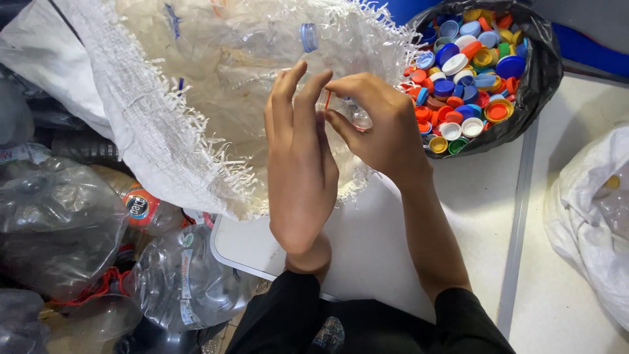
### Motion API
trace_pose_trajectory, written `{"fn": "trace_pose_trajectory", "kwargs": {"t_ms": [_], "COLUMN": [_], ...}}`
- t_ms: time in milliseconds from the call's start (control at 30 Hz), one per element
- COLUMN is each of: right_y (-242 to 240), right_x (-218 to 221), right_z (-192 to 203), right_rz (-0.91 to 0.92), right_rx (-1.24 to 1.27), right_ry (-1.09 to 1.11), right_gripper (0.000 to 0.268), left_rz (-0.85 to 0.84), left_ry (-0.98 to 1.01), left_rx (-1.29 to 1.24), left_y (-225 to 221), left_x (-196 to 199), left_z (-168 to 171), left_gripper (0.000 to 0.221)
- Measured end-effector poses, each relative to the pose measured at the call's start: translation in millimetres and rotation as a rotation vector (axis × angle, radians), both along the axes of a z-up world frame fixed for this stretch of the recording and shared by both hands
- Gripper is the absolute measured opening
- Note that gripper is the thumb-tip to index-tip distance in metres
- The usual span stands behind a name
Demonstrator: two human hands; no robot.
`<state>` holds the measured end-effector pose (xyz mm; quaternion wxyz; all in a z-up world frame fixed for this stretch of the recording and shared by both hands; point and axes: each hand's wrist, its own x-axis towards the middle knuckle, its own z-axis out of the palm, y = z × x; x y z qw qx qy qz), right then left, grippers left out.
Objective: Screw caps onto empty plastic bottles for recycling.
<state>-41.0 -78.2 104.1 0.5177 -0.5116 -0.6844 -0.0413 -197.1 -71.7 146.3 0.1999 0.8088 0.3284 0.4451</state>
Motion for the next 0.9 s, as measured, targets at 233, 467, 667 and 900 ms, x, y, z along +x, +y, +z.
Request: {"fn": "trace_pose_trajectory", "kwargs": {"t_ms": [233,467,667,900], "right_y": [-65.7,-168.8,-181.0,-149.8], "right_x": [49.1,112.0,114.4,145.5], "right_z": [15.6,12.9,21.3,-7.0], "right_rz": [-0.148,-0.368,-0.412,-0.352], "right_rx": [0.097,0.072,-0.077,-0.213], "right_ry": [0.032,0.151,0.06,0.18], "right_gripper": [0.031,0.029,0.025,0.024], "left_rz": [-0.117,-0.577,-0.725,-0.616], "left_ry": [0.012,-0.064,-0.022,0.047], "left_rx": [0.073,0.116,0.079,0.034], "left_y": [-25.5,-31.0,-38.9,1.1], "left_x": [7.4,57.6,143.4,187.3], "left_z": [14.8,-17.6,-56.7,-104.2], "left_gripper": [0.033,0.057,0.075,0.057]}}
